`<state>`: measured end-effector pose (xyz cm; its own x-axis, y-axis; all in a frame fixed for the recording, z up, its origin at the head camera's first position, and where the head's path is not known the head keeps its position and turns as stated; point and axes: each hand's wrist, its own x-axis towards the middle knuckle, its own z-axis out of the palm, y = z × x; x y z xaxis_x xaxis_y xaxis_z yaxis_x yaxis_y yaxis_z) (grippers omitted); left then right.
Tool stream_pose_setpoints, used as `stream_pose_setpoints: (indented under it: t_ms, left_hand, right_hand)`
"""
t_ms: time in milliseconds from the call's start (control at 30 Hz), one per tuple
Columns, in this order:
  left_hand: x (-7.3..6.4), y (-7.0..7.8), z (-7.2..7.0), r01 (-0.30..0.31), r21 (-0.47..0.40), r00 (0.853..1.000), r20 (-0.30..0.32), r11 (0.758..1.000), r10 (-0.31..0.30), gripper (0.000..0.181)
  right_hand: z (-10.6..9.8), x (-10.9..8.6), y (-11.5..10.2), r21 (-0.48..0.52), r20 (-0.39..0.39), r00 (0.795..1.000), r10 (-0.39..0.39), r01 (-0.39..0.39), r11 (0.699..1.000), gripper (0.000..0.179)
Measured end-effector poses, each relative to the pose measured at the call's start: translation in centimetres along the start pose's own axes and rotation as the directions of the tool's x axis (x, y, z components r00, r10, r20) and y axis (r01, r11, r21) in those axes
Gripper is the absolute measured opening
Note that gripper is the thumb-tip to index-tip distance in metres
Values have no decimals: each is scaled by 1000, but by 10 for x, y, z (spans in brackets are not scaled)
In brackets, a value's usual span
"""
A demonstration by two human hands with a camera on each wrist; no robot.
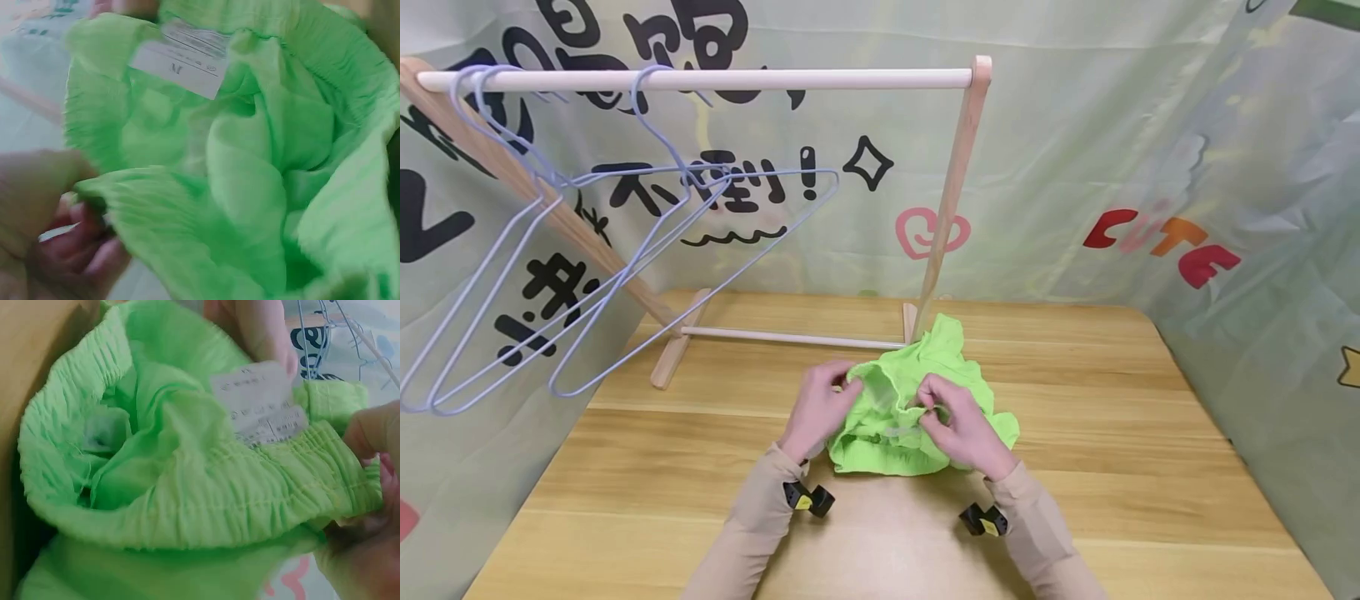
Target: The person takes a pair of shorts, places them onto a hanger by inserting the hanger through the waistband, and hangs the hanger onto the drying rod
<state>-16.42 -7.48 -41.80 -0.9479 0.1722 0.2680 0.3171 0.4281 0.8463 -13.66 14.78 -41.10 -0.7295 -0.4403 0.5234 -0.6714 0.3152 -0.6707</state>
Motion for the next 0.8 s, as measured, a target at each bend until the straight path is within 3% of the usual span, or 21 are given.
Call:
stream_pose_setpoints:
  t_ms: [67,167,300,400,467,567,667,800]
  left_hand:
    - [-1,3,-7,-12,-56,989,-145,998,4,21]
    - [-2,10,-17,-80,-150,952,-303,985,32,31]
    - [-4,19,-25,-183,-220,920,-382,958,88,31]
    - [-6,24,-27,-240,-246,895,-430,939,116,27]
    - [-6,26,-27,-270,-262,872,-474,927,120,24]
    - [-5,26,-28,-294,-295,845,-524,909,103,21]
    - [-4,24,-30,-296,-327,842,-532,897,84,20]
    - [-3,23,-32,-314,-353,844,-529,881,90,19]
  right_hand:
    - [-4,1,2,-30,-59,998,6,-8,1000,32]
    - [-10,1,5,-91,-124,992,30,-41,995,33]
    - [-12,2,7,-159,-113,988,110,-127,979,34]
    - [-11,2,6,-172,-9,972,236,-234,957,22]
    - [-9,1,5,-189,82,943,323,-303,934,18]
    - [-3,0,3,-251,213,887,409,-355,901,32]
    - [4,-1,2,-303,324,833,449,-358,883,41]
    - [10,-5,5,-315,464,775,429,-309,898,38]
